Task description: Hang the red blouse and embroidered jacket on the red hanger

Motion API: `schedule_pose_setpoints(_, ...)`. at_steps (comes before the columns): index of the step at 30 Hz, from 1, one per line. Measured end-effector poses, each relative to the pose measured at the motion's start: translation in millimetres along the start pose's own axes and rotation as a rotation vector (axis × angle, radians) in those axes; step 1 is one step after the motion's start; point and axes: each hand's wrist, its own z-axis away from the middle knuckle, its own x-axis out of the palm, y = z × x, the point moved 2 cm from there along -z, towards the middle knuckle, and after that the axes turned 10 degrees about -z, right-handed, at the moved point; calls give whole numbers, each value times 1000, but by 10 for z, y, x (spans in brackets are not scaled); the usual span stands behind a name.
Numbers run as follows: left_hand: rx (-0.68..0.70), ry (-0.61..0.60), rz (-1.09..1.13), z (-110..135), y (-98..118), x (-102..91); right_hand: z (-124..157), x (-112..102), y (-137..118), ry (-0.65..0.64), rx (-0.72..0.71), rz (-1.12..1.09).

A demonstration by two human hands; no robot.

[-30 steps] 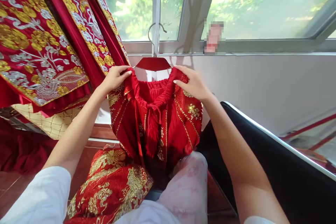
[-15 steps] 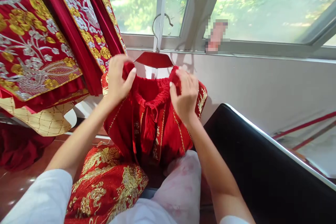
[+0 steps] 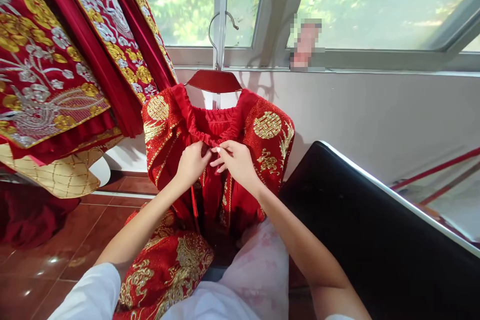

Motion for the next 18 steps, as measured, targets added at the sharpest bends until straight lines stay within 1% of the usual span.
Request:
schedule_pose_setpoints(2,-27,-43,275,11,15,11,77,52,-33,-42,59,-136)
schedule_pose_setpoints(4,-104,-83,581,44,23,57,154,105,-48,-50,72,-182)
schedule_pose_setpoints(6,-178,-132,850,84,28,118,224,157,-48,-45,73,-173)
schedule_pose_setpoints(8,-185,-163,1019,122,30,157,279,203,-41,-46,61,-114)
schedule_pose_setpoints(10,-144,-141,1052,160,17,155,316,233,-28,-55,43,-34)
schedule_pose_setpoints(12,-106,-125,1002,199,-10,123,333,243,-12,-75,16,28)
schedule_pose_setpoints(14,-65,-144,923,236,-40,72,335,230,-2,-85,-21,75)
schedule_pose_setpoints(16,-21,-134,863,265,-69,-9,329,195,-16,-83,-60,124)
schedule_pose_setpoints(18,-11,-80,820,279,-99,-136,323,138,-75,-73,-99,197)
